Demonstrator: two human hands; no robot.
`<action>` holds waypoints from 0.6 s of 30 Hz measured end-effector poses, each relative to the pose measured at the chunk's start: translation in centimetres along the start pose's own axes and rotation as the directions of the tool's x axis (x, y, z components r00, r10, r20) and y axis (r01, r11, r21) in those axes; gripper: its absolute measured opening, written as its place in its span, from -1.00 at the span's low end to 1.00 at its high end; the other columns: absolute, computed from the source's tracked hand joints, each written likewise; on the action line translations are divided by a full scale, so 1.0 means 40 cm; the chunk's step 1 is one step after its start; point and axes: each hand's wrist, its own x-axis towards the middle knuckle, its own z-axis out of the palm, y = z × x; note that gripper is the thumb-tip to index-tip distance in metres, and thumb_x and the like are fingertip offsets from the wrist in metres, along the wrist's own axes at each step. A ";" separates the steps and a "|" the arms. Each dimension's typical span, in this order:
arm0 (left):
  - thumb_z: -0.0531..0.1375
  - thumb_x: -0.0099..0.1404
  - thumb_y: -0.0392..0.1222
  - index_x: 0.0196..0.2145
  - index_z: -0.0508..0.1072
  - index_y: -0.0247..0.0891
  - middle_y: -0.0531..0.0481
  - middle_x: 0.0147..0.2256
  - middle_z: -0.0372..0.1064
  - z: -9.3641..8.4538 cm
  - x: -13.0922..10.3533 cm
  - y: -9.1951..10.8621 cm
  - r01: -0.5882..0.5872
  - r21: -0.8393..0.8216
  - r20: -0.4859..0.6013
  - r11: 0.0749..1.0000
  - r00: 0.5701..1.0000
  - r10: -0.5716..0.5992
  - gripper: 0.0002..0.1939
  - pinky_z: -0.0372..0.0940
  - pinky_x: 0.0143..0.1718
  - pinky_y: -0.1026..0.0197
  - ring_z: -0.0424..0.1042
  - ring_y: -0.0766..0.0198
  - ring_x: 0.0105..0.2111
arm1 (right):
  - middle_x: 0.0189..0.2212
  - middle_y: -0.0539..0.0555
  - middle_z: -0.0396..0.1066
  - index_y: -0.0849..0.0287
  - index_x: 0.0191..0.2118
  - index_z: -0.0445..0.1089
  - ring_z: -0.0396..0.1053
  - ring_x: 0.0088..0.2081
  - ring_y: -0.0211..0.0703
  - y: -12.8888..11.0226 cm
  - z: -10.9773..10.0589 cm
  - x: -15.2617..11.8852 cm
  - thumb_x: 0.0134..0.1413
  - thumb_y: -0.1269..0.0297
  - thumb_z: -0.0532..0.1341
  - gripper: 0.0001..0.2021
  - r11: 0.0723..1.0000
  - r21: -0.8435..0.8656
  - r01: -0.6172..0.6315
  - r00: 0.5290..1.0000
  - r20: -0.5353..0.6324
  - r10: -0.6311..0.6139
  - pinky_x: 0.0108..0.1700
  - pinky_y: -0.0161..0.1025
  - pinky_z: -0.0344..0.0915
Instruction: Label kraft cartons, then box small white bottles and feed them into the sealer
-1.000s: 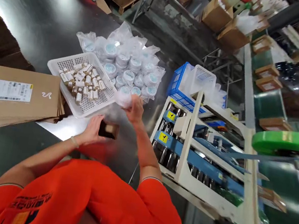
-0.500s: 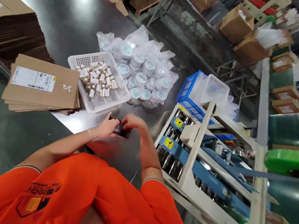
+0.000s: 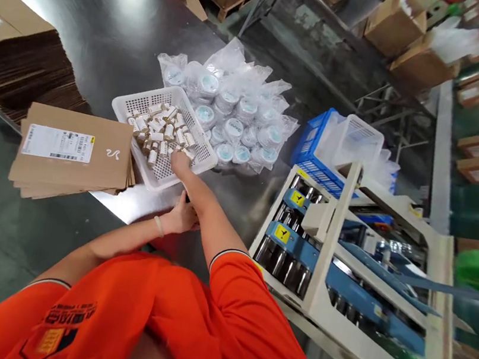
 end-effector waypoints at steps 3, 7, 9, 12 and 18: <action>0.35 0.57 -0.09 0.04 0.80 -0.13 -0.34 0.16 0.69 -0.029 -0.018 0.002 0.008 -0.004 0.061 1.000 0.998 -0.008 -0.77 0.02 0.55 -0.68 0.40 -0.42 0.37 | 0.37 0.53 0.54 0.47 0.40 0.53 0.52 0.42 0.27 0.075 -0.052 -0.074 0.58 0.49 0.19 -0.57 0.999 0.020 -0.030 0.999 -0.026 0.030 0.44 0.03 0.48; 0.35 0.61 -0.04 0.03 0.80 -0.17 -0.29 0.09 0.69 -0.054 -0.029 0.006 0.035 0.020 0.039 0.999 0.999 -0.036 -0.75 -0.10 0.55 -0.75 0.44 -0.33 0.26 | 0.44 0.47 0.43 0.45 0.48 0.42 0.46 0.42 0.21 0.229 -0.117 -0.278 0.62 0.48 0.12 -0.53 0.999 0.031 0.041 0.968 -0.249 -0.032 0.48 0.02 0.40; 0.35 0.61 -0.05 -0.01 0.81 -0.18 -0.28 0.07 0.68 -0.055 -0.030 0.007 0.041 0.048 0.039 0.998 0.998 -0.043 -0.77 -0.14 0.52 -0.80 0.44 -0.32 0.23 | 0.38 0.41 0.50 0.38 0.44 0.47 0.51 0.35 0.20 0.293 -0.113 -0.407 0.59 0.47 0.17 -0.56 0.997 -0.007 0.081 0.961 -0.266 -0.080 0.43 0.02 0.44; 0.40 0.57 -0.09 -0.15 0.82 -0.15 -0.27 0.00 0.69 -0.045 -0.027 0.020 0.034 0.056 0.017 0.998 0.999 -0.035 -0.82 -0.11 0.47 -0.85 0.45 -0.30 0.16 | 0.22 0.39 0.65 0.27 0.29 0.66 0.60 0.27 0.27 0.322 -0.041 -0.562 0.53 0.46 0.26 -0.64 0.995 -0.090 0.031 0.991 -0.129 -0.043 0.33 0.01 0.52; 0.40 0.57 -0.06 -0.18 0.85 -0.11 -0.23 -0.10 0.70 0.001 -0.016 0.081 -0.030 0.099 0.015 0.995 0.999 0.029 -0.79 -0.13 0.49 -0.85 0.45 -0.23 0.10 | -0.02 0.41 0.78 0.32 0.00 0.82 0.77 0.07 0.28 0.255 0.144 -0.593 0.26 0.46 0.58 -0.79 0.993 -0.066 -0.098 0.993 0.065 0.102 0.15 -0.13 0.61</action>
